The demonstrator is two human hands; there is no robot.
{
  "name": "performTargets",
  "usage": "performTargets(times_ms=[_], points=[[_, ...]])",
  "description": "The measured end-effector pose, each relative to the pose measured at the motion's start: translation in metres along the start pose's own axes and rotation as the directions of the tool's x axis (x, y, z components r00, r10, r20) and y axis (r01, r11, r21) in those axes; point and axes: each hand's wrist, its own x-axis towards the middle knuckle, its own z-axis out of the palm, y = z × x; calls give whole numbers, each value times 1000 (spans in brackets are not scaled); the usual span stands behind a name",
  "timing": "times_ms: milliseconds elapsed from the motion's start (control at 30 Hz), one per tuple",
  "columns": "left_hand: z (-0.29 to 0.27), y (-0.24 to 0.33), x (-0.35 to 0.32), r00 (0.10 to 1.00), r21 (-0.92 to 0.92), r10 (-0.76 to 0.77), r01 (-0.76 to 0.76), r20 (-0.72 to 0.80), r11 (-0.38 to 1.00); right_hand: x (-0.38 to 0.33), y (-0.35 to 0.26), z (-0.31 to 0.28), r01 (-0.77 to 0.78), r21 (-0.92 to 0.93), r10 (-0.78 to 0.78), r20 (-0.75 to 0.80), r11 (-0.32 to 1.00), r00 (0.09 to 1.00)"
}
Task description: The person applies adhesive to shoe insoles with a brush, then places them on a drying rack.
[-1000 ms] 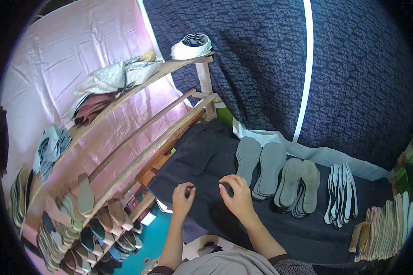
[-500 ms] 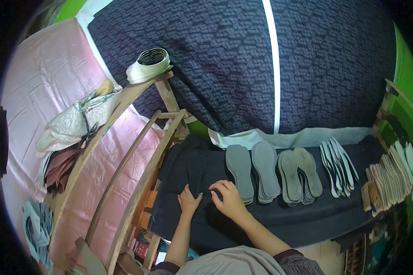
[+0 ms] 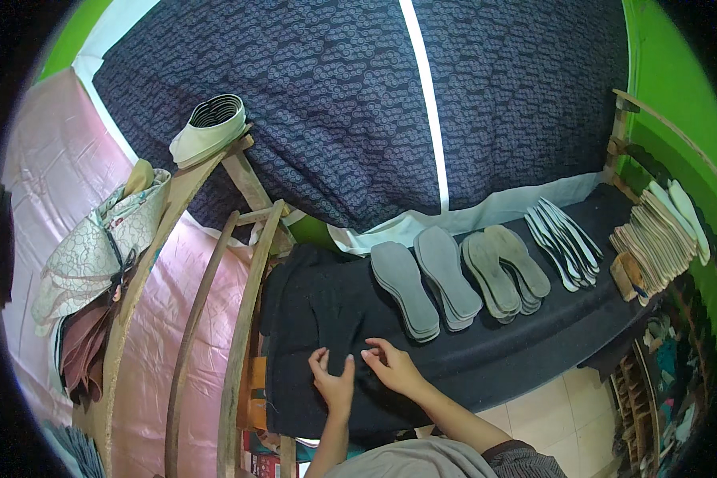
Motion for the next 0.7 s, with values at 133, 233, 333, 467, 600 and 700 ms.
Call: performTargets(times_ms=[133, 233, 333, 467, 600, 700], points=[[-1, 15, -38, 993, -161, 27, -7, 117, 987, -3, 0, 2, -186, 249, 179, 49, 951, 983], [5, 22, -54, 977, -184, 164, -137, 137, 973, -12, 7, -10, -197, 268, 193, 42, 943, 980], [6, 18, -72, 951, -236, 250, -205, 184, 950, -26, 14, -20, -144, 374, 143, 32, 916, 989], [6, 14, -92, 936, -435, 242, -112, 255, 893, -46, 11, -44, -62, 475, 85, -28, 878, 996], [18, 41, -96, 903, -546, 38, 225, 428, 807, -70, 13, -84, -98, 407, 128, -47, 908, 991], [37, 83, -100, 778, -599, 13, 472, 628, 647, -91, 17, -118, -122, 318, 154, -81, 940, 985]])
